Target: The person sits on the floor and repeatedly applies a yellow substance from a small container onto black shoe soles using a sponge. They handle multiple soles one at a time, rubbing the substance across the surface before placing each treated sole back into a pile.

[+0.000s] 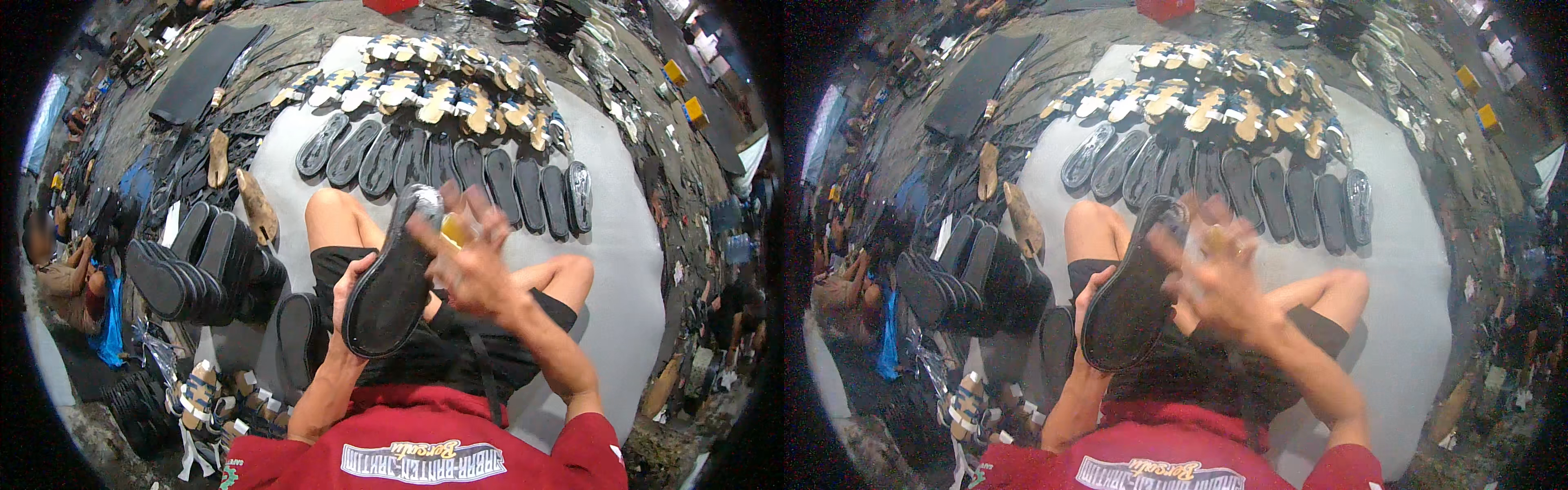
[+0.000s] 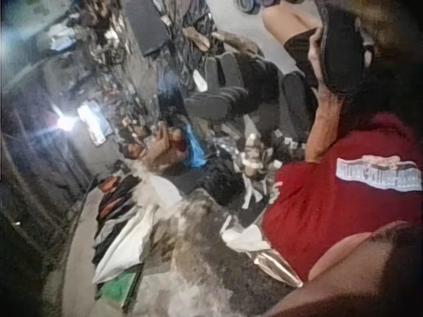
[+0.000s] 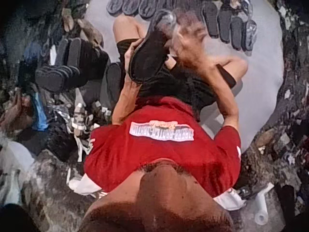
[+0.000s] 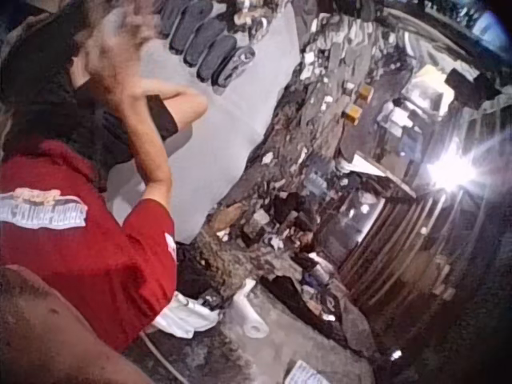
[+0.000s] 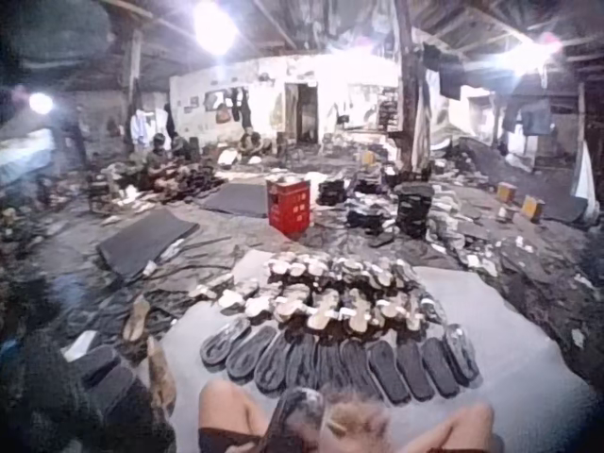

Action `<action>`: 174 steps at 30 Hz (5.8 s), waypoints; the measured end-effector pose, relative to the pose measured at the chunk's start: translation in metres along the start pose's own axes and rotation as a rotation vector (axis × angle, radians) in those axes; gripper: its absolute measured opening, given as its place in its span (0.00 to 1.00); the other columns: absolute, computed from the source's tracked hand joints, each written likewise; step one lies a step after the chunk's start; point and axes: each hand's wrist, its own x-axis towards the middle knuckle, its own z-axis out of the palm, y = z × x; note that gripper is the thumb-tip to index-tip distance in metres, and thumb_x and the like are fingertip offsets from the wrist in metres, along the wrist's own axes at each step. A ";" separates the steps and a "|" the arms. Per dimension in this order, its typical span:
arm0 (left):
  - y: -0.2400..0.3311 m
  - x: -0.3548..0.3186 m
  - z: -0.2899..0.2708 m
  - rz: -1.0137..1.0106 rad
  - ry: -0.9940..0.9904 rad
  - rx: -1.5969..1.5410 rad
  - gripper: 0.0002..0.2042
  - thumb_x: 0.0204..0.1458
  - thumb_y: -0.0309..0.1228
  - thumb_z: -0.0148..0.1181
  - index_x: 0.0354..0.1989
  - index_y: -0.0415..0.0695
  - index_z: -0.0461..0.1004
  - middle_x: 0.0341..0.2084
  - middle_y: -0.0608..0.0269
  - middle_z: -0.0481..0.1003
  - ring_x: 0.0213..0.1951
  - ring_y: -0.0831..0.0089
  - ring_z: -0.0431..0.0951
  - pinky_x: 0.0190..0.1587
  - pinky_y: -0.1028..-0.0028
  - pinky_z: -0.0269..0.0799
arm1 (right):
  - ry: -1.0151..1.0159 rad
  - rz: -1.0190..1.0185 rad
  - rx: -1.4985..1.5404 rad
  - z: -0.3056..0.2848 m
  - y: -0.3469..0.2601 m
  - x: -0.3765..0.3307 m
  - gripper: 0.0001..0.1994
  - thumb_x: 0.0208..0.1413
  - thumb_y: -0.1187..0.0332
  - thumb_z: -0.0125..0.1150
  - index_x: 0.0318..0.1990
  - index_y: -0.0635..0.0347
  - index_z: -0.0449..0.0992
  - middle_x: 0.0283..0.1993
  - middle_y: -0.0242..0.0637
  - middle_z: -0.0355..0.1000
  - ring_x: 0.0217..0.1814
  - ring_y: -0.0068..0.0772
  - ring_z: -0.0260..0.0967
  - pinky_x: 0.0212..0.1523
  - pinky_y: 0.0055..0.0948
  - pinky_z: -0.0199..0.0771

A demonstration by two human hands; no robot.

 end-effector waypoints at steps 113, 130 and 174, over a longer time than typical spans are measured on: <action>-0.006 -0.021 0.050 0.230 0.009 0.406 0.32 0.75 0.56 0.37 0.75 0.44 0.65 0.62 0.52 0.76 0.58 0.59 0.81 0.61 0.60 0.79 | -0.111 0.130 0.091 -0.028 -0.034 0.025 0.29 0.76 0.41 0.39 0.82 0.23 0.57 0.91 0.40 0.33 0.89 0.64 0.28 0.79 0.75 0.29; 0.008 -0.005 0.028 0.037 -0.068 0.153 0.30 0.77 0.52 0.31 0.71 0.43 0.68 0.54 0.46 0.81 0.45 0.56 0.89 0.47 0.57 0.90 | -0.247 -0.104 0.042 -0.040 -0.020 0.015 0.29 0.75 0.42 0.46 0.81 0.17 0.58 0.91 0.36 0.35 0.90 0.58 0.27 0.79 0.73 0.27; 0.014 0.021 -0.018 0.298 -0.204 -0.290 0.38 0.68 0.55 0.50 0.67 0.26 0.70 0.56 0.25 0.77 0.50 0.38 0.83 0.60 0.51 0.82 | 0.035 0.689 0.649 0.076 0.102 -0.058 0.32 0.80 0.46 0.31 0.59 0.51 0.85 0.86 0.49 0.50 0.87 0.51 0.42 0.81 0.58 0.40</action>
